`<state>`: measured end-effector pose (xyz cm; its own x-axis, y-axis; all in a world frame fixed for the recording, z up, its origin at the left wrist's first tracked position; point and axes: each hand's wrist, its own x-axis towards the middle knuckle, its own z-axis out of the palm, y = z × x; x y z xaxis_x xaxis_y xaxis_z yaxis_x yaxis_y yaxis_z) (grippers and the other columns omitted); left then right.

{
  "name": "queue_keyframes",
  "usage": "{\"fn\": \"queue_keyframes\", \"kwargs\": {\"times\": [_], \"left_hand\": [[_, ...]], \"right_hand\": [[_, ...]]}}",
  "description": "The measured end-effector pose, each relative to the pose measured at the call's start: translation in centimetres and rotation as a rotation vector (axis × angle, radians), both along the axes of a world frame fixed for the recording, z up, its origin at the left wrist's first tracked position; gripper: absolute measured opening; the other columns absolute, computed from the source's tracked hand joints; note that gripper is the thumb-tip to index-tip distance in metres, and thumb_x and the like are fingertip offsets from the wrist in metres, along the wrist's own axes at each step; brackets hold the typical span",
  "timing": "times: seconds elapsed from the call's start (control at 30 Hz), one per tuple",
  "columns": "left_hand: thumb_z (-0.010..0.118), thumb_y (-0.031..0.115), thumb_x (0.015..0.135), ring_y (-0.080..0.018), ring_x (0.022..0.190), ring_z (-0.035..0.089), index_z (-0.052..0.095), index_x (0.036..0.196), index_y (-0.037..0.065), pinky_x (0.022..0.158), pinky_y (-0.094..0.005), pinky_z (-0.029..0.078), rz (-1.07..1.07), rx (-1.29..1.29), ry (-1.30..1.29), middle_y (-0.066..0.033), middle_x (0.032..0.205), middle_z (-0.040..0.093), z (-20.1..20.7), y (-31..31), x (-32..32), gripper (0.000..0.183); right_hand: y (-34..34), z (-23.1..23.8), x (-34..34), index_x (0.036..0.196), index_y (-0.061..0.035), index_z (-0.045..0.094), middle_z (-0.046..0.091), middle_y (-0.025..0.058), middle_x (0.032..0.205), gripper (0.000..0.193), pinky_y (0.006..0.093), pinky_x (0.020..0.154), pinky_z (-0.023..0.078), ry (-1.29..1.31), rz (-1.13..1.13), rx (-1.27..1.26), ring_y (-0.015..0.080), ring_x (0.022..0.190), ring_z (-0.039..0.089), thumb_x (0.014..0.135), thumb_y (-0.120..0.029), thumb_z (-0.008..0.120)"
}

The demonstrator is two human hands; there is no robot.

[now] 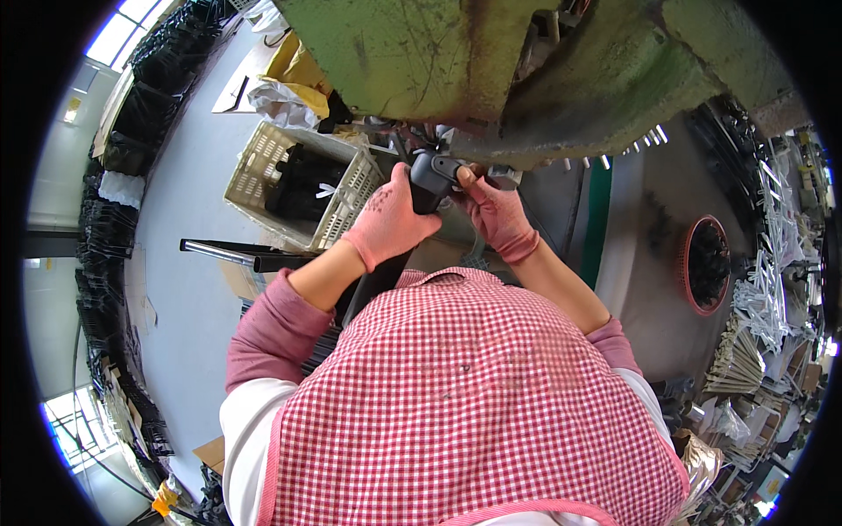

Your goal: The person assembles small black plastic components by hand, inserting metal springs into the parts and placing them into a red basket. They then pick up larger gray plastic handles, attach them to a machine, and repeatedly press a lever to process the handles before placing them on the table.

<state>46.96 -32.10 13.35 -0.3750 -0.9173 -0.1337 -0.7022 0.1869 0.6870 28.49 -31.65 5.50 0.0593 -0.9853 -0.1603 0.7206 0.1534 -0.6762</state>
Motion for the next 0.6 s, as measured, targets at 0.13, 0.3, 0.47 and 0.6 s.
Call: {"fn": "queue_keyframes", "kwargs": {"times": [0.13,0.3,0.47,0.6], "left_hand": [[0.076,0.021,0.077,-0.0287,0.069,0.069,0.041,0.114,-0.008,0.059,-0.04,0.057,0.076,0.569,0.254,-0.0199,0.087,0.064,-1.2,-2.0,1.0,0.059],[0.079,0.023,0.076,-0.0223,0.072,0.067,0.045,0.112,-0.009,0.061,-0.0348,0.055,-0.014,0.485,0.127,-0.0178,0.09,0.064,-3.9,-3.2,1.4,0.059],[0.079,0.026,0.074,-0.0241,0.077,0.067,0.047,0.11,-0.01,0.066,-0.0351,0.056,-0.054,0.395,0.064,-0.0194,0.092,0.065,-4.6,-3.5,1.6,0.06],[0.078,0.021,0.075,-0.0188,0.072,0.065,0.047,0.113,-0.007,0.061,-0.0328,0.055,-0.031,0.39,0.069,-0.0139,0.088,0.065,-4.2,-3.3,1.5,0.056]], "right_hand": [[0.2,0.7,0.3,0.11,-0.0009,0.064,0.067,0.0019,0.102,0.026,0.0283,0.082,0.052,0.067,0.056,0.087,0.011,0.092,0.061,0.091,-0.016,0.074],[0.0,-0.7,0.9,0.098,-0.0017,0.067,0.066,-0.0003,0.095,0.017,0.0228,0.082,0.048,0.167,-0.054,0.092,0.0093,0.086,0.059,0.089,-0.014,0.075],[0.3,-2.4,0.4,0.108,-0.0026,0.065,0.066,-0.0001,0.099,0.028,0.0257,0.08,0.048,0.272,-0.016,0.115,0.0096,0.087,0.059,0.091,-0.023,0.074],[0.3,-2.0,0.0,0.104,-0.0061,0.066,0.066,-0.0017,0.094,0.022,0.0257,0.077,0.05,0.283,-0.002,0.161,0.0094,0.082,0.061,0.091,-0.022,0.074]]}}
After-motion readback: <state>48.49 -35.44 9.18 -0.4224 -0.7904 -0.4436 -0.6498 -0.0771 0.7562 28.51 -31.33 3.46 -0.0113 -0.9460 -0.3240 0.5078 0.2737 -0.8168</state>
